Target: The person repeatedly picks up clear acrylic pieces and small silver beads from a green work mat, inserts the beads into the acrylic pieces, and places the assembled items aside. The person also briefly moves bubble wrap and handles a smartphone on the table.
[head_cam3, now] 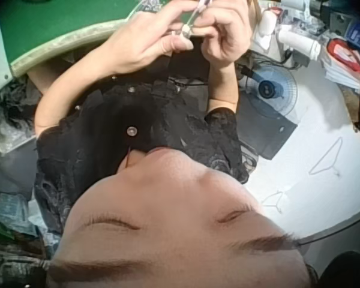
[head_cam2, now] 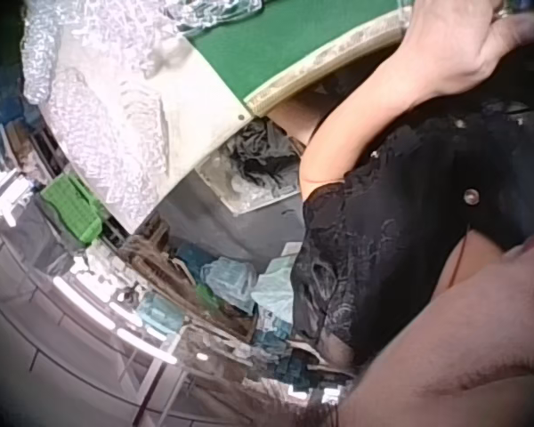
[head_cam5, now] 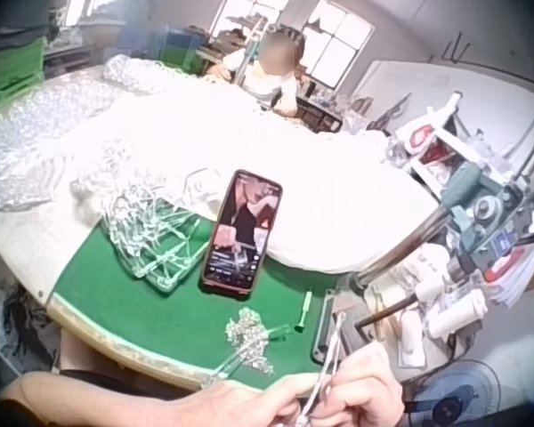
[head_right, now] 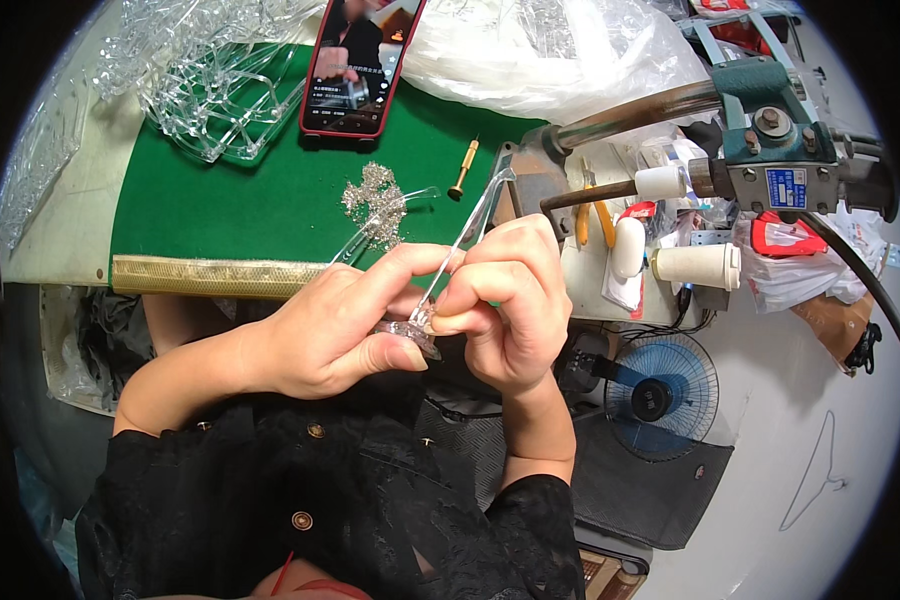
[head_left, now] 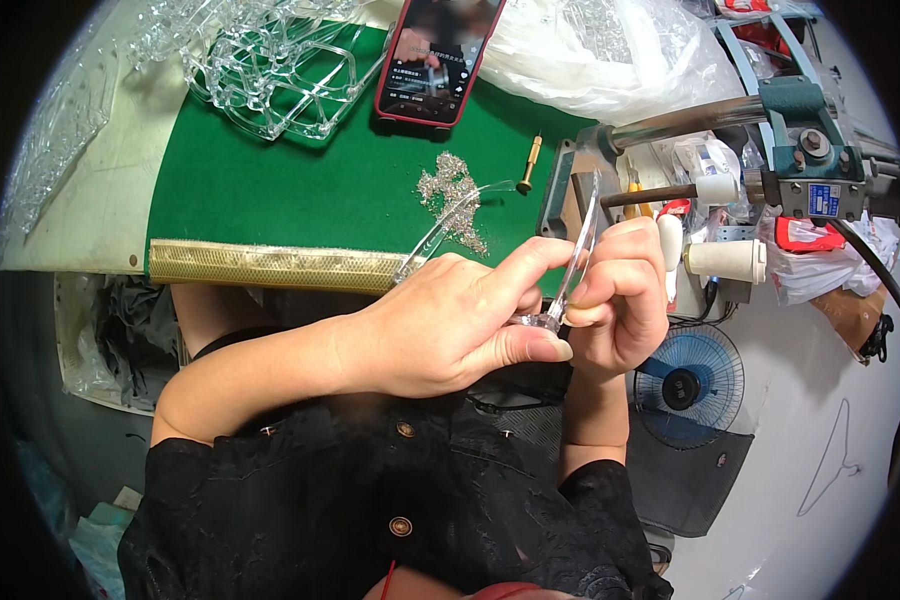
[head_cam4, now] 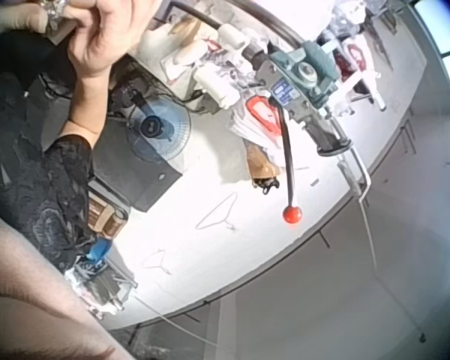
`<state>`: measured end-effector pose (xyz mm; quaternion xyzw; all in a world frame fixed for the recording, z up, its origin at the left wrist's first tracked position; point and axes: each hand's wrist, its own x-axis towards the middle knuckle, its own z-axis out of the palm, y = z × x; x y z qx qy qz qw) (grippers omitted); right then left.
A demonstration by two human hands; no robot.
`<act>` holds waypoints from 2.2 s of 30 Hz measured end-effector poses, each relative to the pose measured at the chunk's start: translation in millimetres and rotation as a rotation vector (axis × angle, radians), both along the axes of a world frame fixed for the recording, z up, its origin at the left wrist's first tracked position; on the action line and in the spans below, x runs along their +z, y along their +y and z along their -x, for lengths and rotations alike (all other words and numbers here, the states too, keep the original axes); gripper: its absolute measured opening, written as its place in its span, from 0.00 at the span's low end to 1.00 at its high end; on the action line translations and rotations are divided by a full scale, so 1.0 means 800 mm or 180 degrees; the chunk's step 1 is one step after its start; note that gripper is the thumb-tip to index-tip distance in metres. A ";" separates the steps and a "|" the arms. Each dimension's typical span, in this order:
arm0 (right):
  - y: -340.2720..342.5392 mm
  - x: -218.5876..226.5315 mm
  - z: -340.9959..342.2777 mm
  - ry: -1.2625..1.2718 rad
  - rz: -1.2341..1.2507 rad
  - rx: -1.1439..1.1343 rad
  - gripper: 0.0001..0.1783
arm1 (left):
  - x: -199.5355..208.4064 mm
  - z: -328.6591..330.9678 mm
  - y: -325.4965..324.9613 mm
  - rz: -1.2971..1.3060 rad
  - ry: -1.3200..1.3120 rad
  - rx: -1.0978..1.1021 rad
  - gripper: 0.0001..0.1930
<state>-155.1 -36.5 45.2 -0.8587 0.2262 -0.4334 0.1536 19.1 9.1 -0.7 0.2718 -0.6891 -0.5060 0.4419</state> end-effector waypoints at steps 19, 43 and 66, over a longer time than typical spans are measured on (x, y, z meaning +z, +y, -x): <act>-0.007 -0.002 0.001 -0.0112 0.0131 0.0121 0.17 | -0.003 0.000 -0.001 -0.0147 0.0172 -0.0117 0.37; -0.001 -0.005 0.005 0.0085 0.0906 -0.0017 0.36 | 0.005 0.000 -0.004 -0.0707 0.1075 -0.0342 0.38; 0.008 0.000 0.002 0.0477 0.1054 -0.0408 0.32 | 0.011 -0.003 -0.003 -0.0843 0.1231 -0.0341 0.42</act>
